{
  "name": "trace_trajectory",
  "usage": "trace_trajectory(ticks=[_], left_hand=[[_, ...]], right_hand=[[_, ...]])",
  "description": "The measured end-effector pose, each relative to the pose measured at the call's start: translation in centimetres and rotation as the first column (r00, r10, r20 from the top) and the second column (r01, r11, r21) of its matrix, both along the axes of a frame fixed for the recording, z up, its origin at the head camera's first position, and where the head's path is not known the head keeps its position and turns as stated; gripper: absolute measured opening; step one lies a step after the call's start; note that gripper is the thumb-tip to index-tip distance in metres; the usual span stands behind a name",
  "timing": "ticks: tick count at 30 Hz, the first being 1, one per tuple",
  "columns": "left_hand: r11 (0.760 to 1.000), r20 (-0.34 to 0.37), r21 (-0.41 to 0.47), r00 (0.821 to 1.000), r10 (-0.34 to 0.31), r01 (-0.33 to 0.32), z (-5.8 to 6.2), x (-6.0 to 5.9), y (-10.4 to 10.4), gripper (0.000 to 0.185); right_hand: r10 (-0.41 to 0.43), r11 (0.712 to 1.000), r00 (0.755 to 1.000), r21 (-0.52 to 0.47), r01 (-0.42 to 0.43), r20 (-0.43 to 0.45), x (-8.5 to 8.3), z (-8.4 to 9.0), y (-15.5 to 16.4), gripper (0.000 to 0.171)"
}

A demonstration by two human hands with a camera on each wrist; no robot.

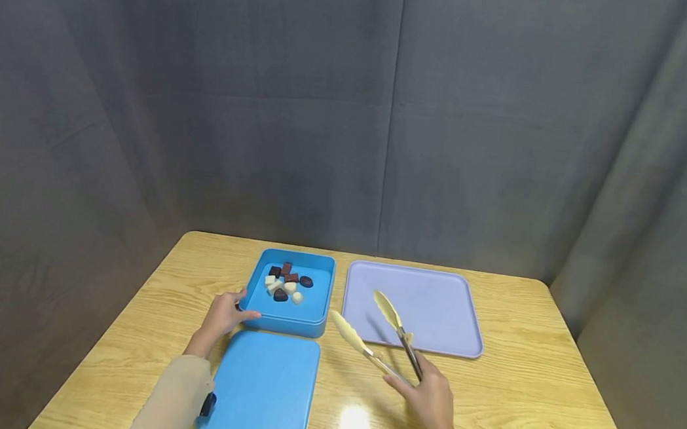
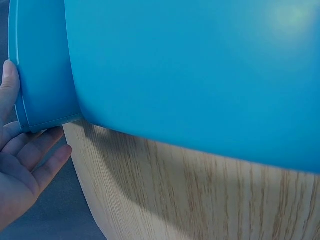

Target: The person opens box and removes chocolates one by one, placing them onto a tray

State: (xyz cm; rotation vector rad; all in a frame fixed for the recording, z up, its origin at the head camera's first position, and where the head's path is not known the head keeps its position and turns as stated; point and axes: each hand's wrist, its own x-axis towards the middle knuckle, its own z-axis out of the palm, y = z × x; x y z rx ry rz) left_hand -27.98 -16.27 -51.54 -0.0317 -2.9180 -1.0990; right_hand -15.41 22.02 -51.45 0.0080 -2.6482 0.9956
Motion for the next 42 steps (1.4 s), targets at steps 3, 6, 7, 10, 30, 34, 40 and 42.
trace_trajectory(ticks=[3,6,7,10,30,34,40,42], left_hand=[[1.0,0.002,0.005,1.0,0.004,-0.004,0.0,0.0,0.0,0.072],[1.0,0.004,0.011,1.0,0.009,-0.009,-0.1,0.0,0.0,0.072],[1.0,0.002,0.011,1.0,0.008,-0.008,0.0,0.0,0.0,0.072],[1.0,-0.002,0.012,1.0,0.007,-0.007,0.0,0.0,0.0,0.072],[1.0,-0.016,0.021,1.0,-0.001,0.001,0.1,0.1,0.0,0.071],[1.0,-0.013,0.019,1.0,0.0,0.0,0.0,0.0,0.0,0.071],[1.0,-0.006,0.019,1.0,-0.004,0.004,-0.2,-0.1,-0.1,0.072],[1.0,-0.004,0.021,1.0,-0.003,0.003,-0.1,-0.1,-0.1,0.071]], right_hand=[[0.001,1.0,1.0,0.014,-0.001,-0.005,-0.3,0.0,-0.2,0.068],[0.007,1.0,1.0,0.012,-0.008,0.009,-0.6,0.1,-0.5,0.07],[0.008,1.0,1.0,0.012,-0.008,0.016,-0.7,0.2,-0.6,0.071],[0.01,1.0,1.0,0.016,-0.01,0.016,-1.0,0.4,-1.0,0.074],[0.046,0.995,0.999,0.091,-0.046,-0.004,-3.3,2.1,-3.2,0.079],[0.048,0.993,0.999,0.105,-0.048,0.001,-3.7,2.3,-3.5,0.079],[0.058,0.99,0.998,0.127,-0.061,0.026,-4.2,2.6,-4.2,0.081],[0.063,0.99,0.998,0.126,-0.066,0.027,-4.4,2.8,-4.4,0.082]])
